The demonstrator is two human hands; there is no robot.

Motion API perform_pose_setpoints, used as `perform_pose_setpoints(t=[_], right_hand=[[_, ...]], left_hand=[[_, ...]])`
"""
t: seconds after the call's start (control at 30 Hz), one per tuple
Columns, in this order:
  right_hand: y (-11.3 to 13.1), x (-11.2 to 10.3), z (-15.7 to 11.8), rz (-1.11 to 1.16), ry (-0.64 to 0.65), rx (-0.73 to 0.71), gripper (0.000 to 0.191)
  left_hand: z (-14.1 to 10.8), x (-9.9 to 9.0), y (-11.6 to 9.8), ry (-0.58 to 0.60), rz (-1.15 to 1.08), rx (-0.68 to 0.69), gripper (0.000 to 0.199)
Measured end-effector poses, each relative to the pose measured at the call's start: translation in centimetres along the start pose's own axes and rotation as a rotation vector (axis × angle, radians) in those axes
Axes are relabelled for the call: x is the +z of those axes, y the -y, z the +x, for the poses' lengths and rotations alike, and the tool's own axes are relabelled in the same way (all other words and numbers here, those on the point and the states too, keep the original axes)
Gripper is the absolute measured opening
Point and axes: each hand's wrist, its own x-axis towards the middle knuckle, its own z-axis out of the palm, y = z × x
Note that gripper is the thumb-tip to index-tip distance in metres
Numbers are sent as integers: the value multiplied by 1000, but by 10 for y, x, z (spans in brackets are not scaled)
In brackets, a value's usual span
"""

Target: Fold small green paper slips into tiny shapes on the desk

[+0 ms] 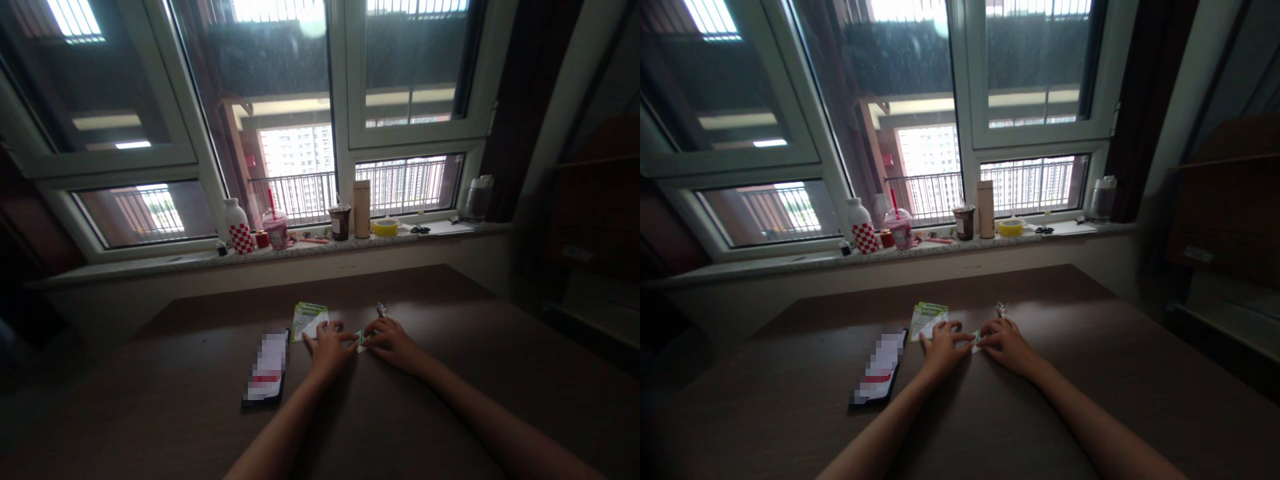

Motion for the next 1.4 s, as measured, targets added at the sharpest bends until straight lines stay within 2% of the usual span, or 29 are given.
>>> perform_pose_setpoints(t=[0.37,0.77,1.4], right_hand=[[0,1,1,26,13,0,20],[0,1,0,31,25,24,19],[-2,3,1,40,38,50,17]], left_hand=[[0,-4,-4,29,18,-11,22],[2,-7,1,70,20,13,21],[7,-4,1,58,19,-15,20]])
